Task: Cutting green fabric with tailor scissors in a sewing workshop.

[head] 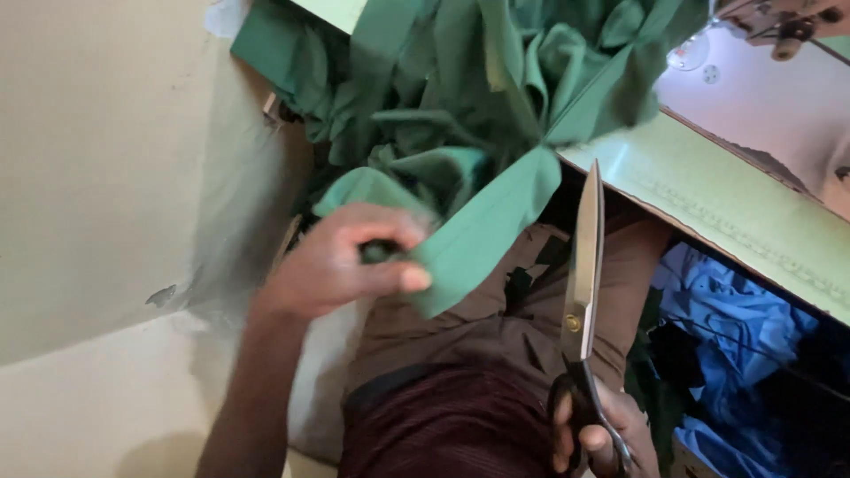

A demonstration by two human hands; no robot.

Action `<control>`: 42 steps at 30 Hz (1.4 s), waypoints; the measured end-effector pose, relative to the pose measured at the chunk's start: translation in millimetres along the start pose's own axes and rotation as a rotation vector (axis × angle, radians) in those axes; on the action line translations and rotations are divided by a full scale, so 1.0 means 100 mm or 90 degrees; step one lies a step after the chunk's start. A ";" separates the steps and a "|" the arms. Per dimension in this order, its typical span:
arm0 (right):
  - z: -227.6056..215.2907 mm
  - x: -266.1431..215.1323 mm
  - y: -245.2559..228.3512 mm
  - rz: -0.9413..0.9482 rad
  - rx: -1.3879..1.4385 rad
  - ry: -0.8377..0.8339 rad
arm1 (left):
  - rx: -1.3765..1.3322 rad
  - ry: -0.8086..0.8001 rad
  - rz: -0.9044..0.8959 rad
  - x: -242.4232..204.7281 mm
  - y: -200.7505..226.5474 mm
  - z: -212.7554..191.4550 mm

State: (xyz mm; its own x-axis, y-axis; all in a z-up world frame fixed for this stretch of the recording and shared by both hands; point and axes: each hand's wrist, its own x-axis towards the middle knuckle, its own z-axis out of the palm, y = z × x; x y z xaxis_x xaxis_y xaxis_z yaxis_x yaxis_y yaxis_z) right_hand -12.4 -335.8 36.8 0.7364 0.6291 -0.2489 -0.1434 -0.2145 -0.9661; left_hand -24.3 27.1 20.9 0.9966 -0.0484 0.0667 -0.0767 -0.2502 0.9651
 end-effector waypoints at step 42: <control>-0.20 1.03 -0.27 0.058 -0.386 -0.271 | 0.493 0.503 0.213 0.05 -0.15 0.01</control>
State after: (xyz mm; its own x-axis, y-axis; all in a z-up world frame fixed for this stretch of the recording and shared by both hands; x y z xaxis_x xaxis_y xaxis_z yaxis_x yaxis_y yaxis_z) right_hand 80.3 -280.6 38.2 0.4021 0.7976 -0.4496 0.2886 -0.5764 -0.7645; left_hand -18.1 29.4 6.7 0.6426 0.3266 0.6931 -0.0654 -0.8779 0.4743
